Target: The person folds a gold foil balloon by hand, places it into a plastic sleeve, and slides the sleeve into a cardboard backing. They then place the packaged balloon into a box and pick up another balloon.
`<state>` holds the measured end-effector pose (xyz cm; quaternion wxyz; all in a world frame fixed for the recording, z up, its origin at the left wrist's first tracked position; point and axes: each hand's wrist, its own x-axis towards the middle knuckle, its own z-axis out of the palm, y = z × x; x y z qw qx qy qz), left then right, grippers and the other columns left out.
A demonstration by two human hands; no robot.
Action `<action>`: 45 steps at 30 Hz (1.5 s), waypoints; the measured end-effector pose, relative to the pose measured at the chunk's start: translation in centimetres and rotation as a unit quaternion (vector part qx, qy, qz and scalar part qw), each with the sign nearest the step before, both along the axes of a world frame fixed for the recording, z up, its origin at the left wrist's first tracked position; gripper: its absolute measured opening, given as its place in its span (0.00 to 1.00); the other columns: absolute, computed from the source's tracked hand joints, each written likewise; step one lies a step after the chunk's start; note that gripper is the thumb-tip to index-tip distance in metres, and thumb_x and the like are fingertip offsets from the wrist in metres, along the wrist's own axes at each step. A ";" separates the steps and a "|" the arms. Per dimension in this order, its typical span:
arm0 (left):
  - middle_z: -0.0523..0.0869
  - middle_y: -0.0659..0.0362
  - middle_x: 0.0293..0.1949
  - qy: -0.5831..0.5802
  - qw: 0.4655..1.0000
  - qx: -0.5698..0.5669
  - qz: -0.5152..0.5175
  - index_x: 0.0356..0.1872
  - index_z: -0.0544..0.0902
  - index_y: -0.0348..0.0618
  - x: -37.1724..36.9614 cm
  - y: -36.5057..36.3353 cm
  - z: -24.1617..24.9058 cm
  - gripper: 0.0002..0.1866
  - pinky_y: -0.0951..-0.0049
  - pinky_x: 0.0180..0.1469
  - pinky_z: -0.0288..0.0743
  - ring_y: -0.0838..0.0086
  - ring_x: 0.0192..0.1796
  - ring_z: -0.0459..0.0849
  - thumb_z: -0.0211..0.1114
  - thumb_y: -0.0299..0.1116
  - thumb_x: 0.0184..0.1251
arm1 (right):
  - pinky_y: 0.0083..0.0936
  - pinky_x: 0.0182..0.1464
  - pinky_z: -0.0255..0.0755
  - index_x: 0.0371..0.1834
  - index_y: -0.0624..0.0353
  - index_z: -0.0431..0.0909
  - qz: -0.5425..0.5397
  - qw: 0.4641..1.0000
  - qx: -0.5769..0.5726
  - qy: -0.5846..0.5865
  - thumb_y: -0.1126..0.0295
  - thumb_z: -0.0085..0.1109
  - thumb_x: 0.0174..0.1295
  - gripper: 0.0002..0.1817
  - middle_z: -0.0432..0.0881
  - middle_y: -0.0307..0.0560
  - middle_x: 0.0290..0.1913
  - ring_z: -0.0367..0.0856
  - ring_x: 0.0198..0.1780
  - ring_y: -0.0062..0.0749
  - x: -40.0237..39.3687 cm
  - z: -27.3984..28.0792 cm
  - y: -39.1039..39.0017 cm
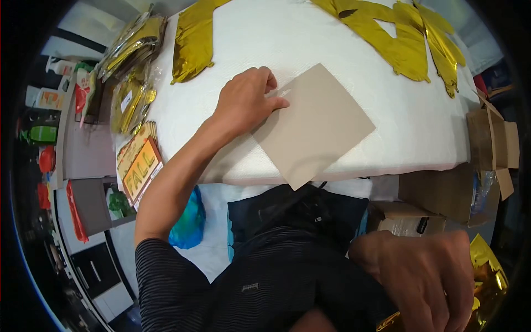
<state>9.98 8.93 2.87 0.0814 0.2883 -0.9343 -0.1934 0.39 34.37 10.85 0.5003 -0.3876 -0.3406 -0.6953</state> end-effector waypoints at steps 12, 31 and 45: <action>0.92 0.47 0.44 -0.076 0.997 0.028 0.013 0.51 0.85 0.37 -2.0 0.5 1.0 0.24 0.56 0.53 0.82 0.51 0.51 0.90 0.80 0.41 0.60 | 0.43 0.65 0.86 0.27 0.77 0.88 0.025 0.999 -0.034 -0.005 0.91 0.67 0.58 0.04 0.85 0.58 0.32 0.90 0.35 0.50 -0.5 0.7 -0.6; 0.89 0.51 0.34 -0.069 0.996 0.046 -0.045 0.38 0.85 0.38 -4.2 -0.2 1.7 0.19 0.61 0.42 0.80 0.59 0.37 0.88 0.79 0.43 0.62 | 0.58 0.88 0.38 0.33 0.52 0.87 -0.175 0.920 0.349 -0.023 0.78 0.68 0.63 0.06 0.76 0.37 0.32 0.78 0.29 0.27 -4.2 -9.0 1.9; 0.90 0.47 0.38 -0.097 0.987 0.121 -0.053 0.42 0.84 0.36 -4.5 0.6 2.3 0.17 0.61 0.48 0.82 0.54 0.43 0.90 0.80 0.37 0.61 | 0.60 0.81 0.61 0.82 0.60 0.58 -0.351 0.709 0.612 0.000 0.73 0.61 0.71 0.37 0.69 0.54 0.78 0.70 0.77 0.59 1.1 -14.4 -3.7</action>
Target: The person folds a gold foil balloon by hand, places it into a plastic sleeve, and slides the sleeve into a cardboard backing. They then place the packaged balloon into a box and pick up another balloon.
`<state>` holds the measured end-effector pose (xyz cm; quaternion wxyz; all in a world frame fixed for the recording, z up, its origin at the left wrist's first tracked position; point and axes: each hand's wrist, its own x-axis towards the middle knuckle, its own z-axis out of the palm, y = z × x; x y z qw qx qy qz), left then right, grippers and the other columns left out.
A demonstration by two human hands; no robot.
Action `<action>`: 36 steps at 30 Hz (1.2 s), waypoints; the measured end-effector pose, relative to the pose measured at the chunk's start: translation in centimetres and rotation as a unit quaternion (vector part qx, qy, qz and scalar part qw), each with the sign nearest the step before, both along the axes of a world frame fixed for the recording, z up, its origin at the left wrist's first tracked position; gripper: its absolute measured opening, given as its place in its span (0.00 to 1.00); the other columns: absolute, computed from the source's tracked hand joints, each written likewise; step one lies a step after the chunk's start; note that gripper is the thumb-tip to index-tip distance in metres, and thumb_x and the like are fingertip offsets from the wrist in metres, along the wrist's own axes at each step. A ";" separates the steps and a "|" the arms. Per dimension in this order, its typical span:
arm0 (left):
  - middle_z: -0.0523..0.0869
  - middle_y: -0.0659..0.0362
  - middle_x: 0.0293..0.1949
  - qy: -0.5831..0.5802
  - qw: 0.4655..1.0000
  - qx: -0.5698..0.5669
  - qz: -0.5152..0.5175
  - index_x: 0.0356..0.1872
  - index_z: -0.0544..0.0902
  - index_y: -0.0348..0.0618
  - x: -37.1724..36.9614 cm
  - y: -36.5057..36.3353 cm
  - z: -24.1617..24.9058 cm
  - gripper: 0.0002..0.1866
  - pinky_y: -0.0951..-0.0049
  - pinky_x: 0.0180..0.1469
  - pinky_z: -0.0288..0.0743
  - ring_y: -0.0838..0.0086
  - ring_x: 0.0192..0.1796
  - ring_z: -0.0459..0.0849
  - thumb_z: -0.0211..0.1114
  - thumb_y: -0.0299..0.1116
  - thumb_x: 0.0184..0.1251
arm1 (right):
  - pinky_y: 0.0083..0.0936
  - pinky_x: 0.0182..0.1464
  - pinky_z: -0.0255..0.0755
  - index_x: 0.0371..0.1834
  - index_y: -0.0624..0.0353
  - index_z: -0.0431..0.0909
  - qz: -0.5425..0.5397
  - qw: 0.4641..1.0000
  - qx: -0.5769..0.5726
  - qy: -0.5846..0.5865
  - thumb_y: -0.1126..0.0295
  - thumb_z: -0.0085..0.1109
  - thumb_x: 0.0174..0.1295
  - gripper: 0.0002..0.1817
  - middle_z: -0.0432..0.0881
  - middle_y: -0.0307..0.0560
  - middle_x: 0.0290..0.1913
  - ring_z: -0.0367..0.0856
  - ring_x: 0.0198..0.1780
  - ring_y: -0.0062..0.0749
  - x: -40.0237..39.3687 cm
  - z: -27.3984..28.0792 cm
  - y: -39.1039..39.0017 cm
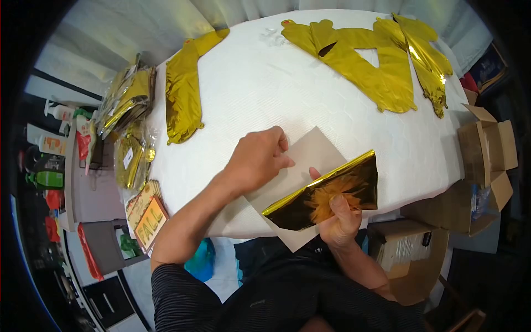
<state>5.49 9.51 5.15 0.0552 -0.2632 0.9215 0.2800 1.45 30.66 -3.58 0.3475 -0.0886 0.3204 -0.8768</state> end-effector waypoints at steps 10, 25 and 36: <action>0.87 0.60 0.27 -0.005 0.993 0.099 -0.070 0.32 0.86 0.37 -4.6 -7.1 1.0 0.09 0.72 0.40 0.76 0.78 0.33 0.82 0.74 0.32 0.63 | 0.52 0.78 0.66 0.54 0.55 0.75 -0.047 0.995 -0.050 0.079 0.65 0.65 0.71 0.13 0.65 0.37 0.37 0.71 0.38 0.25 -4.1 4.7 0.8; 0.94 0.50 0.43 0.148 0.965 -0.164 0.140 0.46 0.93 0.44 -17.0 -26.3 -2.9 0.17 0.56 0.52 0.82 0.55 0.47 0.91 0.73 0.47 0.67 | 0.50 0.71 0.73 0.73 0.58 0.68 -0.057 0.996 -0.006 0.062 0.73 0.56 0.72 0.26 0.75 0.46 0.58 0.80 0.64 0.45 -5.6 -0.2 2.4; 0.95 0.53 0.48 0.039 0.981 -0.156 0.107 0.40 0.95 0.49 -24.4 -27.3 -3.5 0.16 0.60 0.52 0.86 0.60 0.50 0.93 0.83 0.45 0.56 | 0.42 0.63 0.71 0.57 0.57 0.73 -0.047 0.995 0.038 0.074 0.64 0.65 0.70 0.18 0.67 0.39 0.37 0.71 0.40 0.27 -5.8 1.7 1.3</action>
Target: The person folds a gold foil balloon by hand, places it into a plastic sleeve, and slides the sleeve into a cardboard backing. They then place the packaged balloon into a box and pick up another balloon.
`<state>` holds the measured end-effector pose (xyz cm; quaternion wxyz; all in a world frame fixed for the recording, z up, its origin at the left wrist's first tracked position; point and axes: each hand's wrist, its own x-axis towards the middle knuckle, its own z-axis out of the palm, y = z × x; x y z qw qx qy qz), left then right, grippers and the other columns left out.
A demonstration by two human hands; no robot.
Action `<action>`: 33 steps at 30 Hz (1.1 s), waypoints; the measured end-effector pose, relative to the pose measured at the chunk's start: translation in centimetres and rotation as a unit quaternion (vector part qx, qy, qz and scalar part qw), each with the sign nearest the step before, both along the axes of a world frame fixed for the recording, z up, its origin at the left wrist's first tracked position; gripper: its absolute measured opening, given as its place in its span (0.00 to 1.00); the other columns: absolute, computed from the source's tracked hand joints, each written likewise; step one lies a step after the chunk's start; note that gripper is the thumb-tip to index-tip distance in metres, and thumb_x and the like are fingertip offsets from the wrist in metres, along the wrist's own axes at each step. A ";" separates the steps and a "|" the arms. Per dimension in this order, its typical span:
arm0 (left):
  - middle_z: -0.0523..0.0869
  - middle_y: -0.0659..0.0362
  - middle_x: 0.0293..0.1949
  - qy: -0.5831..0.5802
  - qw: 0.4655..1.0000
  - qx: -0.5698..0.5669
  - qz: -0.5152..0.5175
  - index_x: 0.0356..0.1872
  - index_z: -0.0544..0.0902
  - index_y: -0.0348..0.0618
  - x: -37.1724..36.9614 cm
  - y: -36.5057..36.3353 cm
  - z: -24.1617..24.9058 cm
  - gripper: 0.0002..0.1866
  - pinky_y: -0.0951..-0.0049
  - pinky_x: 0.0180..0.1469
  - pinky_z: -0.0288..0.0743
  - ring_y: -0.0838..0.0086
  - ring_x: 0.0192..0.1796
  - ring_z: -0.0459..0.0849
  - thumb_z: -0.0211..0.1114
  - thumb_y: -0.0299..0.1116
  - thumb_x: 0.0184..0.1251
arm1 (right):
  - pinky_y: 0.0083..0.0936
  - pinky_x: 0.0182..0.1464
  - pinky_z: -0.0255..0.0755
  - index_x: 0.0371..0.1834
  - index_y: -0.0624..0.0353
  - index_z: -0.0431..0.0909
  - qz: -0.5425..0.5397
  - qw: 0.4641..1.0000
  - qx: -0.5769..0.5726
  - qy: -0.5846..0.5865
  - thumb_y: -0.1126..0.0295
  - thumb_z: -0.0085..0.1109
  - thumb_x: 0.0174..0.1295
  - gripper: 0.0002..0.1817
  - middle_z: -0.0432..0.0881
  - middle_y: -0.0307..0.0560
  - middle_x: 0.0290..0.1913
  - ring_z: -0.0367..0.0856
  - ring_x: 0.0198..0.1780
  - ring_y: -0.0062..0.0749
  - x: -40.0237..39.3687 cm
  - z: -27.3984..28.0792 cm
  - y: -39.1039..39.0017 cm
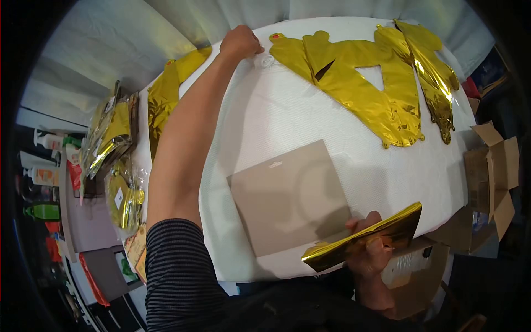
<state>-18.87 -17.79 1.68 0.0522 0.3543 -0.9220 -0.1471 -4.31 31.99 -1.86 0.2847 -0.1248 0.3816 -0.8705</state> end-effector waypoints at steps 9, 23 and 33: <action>0.88 0.67 0.35 0.219 0.921 0.319 -0.034 0.45 0.89 0.42 7.5 2.7 6.5 0.14 0.78 0.42 0.80 0.82 0.34 0.83 0.81 0.37 0.66 | 0.49 0.69 0.75 0.69 0.59 0.68 -0.011 0.999 -0.008 -0.030 0.67 0.59 0.74 0.23 0.75 0.46 0.52 0.81 0.56 0.40 0.4 -1.9 1.4; 0.87 0.59 0.28 -0.095 0.920 0.279 -0.257 0.36 0.88 0.37 20.8 22.8 3.6 0.09 0.71 0.42 0.77 0.76 0.34 0.83 0.77 0.29 0.59 | 0.44 0.70 0.75 0.69 0.57 0.78 -0.065 0.992 -0.091 -0.064 0.65 0.56 0.79 0.20 0.84 0.43 0.65 0.81 0.66 0.36 -0.1 -1.5 3.8; 0.88 0.53 0.31 -0.065 0.941 0.208 -0.260 0.36 0.83 0.34 21.2 24.9 4.4 0.13 0.67 0.43 0.79 0.67 0.37 0.86 0.79 0.29 0.56 | 0.42 0.73 0.73 0.69 0.64 0.76 -0.105 0.993 -0.022 -0.049 0.68 0.59 0.78 0.21 0.82 0.47 0.67 0.80 0.67 0.36 0.9 -2.0 4.5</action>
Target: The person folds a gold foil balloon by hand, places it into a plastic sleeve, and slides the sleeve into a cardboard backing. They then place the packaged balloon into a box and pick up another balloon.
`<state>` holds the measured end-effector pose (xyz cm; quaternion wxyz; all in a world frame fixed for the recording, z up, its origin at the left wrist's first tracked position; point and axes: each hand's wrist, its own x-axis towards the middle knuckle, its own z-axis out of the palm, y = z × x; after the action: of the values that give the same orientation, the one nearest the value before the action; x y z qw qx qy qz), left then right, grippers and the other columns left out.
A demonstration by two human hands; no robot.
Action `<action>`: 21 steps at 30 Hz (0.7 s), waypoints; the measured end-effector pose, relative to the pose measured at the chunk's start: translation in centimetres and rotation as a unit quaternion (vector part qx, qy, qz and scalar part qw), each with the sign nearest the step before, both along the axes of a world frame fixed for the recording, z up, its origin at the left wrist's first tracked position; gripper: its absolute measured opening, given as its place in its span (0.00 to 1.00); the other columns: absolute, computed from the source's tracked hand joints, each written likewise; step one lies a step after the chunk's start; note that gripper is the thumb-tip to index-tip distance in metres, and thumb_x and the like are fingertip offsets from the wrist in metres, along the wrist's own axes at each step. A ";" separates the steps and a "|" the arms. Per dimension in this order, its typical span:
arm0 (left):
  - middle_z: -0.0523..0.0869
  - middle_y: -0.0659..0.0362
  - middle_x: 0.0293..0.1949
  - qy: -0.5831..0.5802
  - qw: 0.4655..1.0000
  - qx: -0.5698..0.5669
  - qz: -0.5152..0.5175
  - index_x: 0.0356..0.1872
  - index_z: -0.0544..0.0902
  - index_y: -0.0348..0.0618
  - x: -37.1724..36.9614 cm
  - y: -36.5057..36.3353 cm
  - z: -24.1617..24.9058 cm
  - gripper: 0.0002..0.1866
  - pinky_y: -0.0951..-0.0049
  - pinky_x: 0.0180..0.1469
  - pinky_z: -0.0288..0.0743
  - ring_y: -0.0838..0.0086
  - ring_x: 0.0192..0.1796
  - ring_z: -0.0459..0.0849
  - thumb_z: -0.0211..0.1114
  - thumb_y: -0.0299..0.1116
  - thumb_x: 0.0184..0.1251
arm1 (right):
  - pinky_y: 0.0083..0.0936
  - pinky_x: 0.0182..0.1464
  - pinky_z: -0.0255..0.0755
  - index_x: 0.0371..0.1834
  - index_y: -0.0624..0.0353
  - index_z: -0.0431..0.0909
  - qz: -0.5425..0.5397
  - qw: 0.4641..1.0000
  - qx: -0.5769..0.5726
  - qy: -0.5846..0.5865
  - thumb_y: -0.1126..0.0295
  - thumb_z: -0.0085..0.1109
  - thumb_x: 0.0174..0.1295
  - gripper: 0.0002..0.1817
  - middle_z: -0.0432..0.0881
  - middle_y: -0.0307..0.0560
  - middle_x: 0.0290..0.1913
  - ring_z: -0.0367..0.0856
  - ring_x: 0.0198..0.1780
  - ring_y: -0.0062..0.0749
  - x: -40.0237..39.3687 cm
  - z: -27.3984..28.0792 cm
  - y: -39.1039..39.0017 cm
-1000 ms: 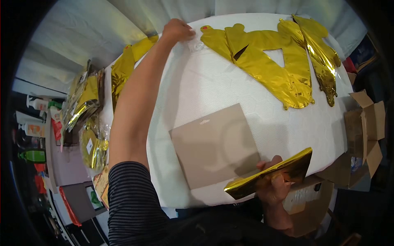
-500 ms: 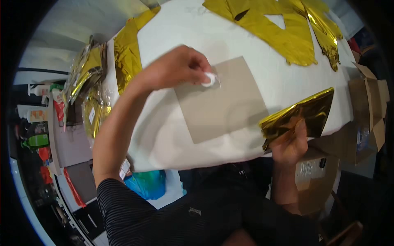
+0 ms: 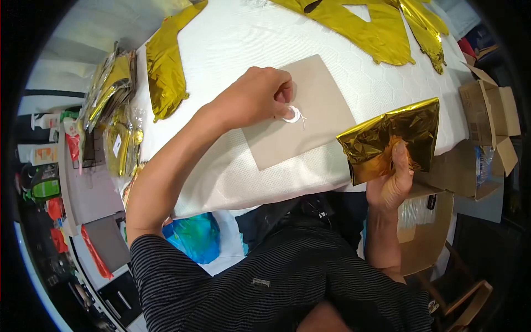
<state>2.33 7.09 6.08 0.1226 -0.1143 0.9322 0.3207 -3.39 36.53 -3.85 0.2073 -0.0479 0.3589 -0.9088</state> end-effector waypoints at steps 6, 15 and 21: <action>0.90 0.52 0.36 0.054 0.996 0.069 0.007 0.39 0.86 0.34 1.0 -3.4 0.3 0.13 0.68 0.49 0.82 0.64 0.41 0.89 0.77 0.32 0.59 | 0.40 0.73 0.73 0.67 0.66 0.78 0.007 1.000 -0.002 0.002 0.69 0.60 0.77 0.19 0.84 0.47 0.65 0.81 0.66 0.36 -0.1 -0.6 0.2; 0.89 0.50 0.42 0.002 0.983 -0.166 0.072 0.48 0.84 0.35 -1.6 -4.2 -1.6 0.25 0.64 0.51 0.81 0.62 0.44 0.88 0.81 0.44 0.57 | 0.36 0.70 0.76 0.65 0.64 0.81 -0.014 0.999 0.004 0.033 0.73 0.61 0.76 0.17 0.86 0.45 0.61 0.84 0.63 0.33 0.2 0.7 -0.3; 0.89 0.50 0.39 -0.021 0.987 -0.132 0.093 0.50 0.83 0.36 0.6 -0.2 -1.3 0.27 0.64 0.48 0.81 0.62 0.43 0.88 0.82 0.41 0.55 | 0.31 0.66 0.78 0.62 0.64 0.81 0.016 0.998 0.057 0.027 0.75 0.63 0.74 0.15 0.86 0.45 0.58 0.86 0.59 0.30 0.9 1.7 0.8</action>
<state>2.98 6.87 4.77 0.0958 -0.2222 0.9490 0.2019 -2.45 37.31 -2.18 0.2140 -0.0661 0.4145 -0.8821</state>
